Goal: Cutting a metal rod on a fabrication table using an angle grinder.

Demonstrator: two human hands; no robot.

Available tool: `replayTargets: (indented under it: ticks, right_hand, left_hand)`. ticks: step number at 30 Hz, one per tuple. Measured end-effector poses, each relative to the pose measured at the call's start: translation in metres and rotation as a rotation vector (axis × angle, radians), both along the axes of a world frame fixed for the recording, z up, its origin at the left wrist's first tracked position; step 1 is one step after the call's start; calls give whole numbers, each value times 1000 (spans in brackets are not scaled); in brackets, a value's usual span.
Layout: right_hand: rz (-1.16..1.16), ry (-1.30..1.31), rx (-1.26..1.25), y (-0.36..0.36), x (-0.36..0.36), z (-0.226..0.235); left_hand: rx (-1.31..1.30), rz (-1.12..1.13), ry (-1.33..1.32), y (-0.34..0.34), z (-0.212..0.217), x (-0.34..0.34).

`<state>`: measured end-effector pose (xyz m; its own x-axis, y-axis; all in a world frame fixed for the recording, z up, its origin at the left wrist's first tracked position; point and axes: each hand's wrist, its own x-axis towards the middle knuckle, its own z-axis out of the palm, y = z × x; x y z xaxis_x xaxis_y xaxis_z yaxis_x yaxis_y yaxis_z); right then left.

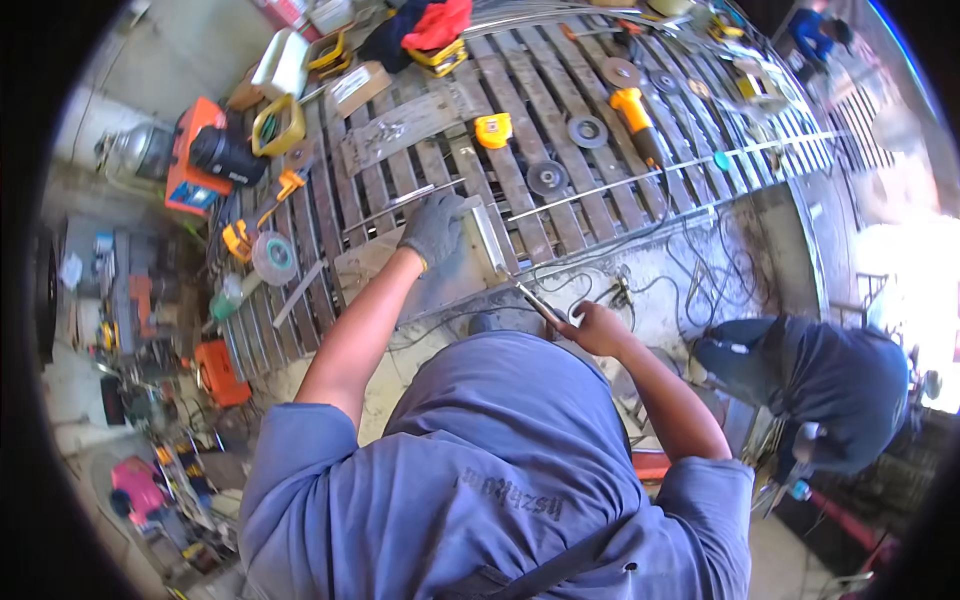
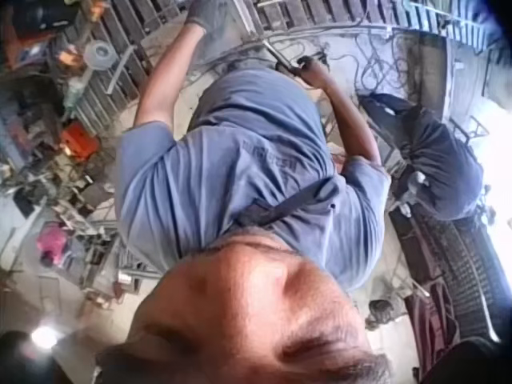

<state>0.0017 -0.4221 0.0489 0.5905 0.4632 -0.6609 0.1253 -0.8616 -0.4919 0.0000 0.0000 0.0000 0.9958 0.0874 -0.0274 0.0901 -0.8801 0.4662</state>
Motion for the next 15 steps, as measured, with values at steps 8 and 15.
replayTargets:
  ticks: [8,15]
  right_hand:
    - [30,-13,77,-28,12,0]
    - [71,-38,126,-8,35,-3]
  left_hand:
    - [4,332,261,-14,-11,24]
    - [-83,400,311,-16,-30,28]
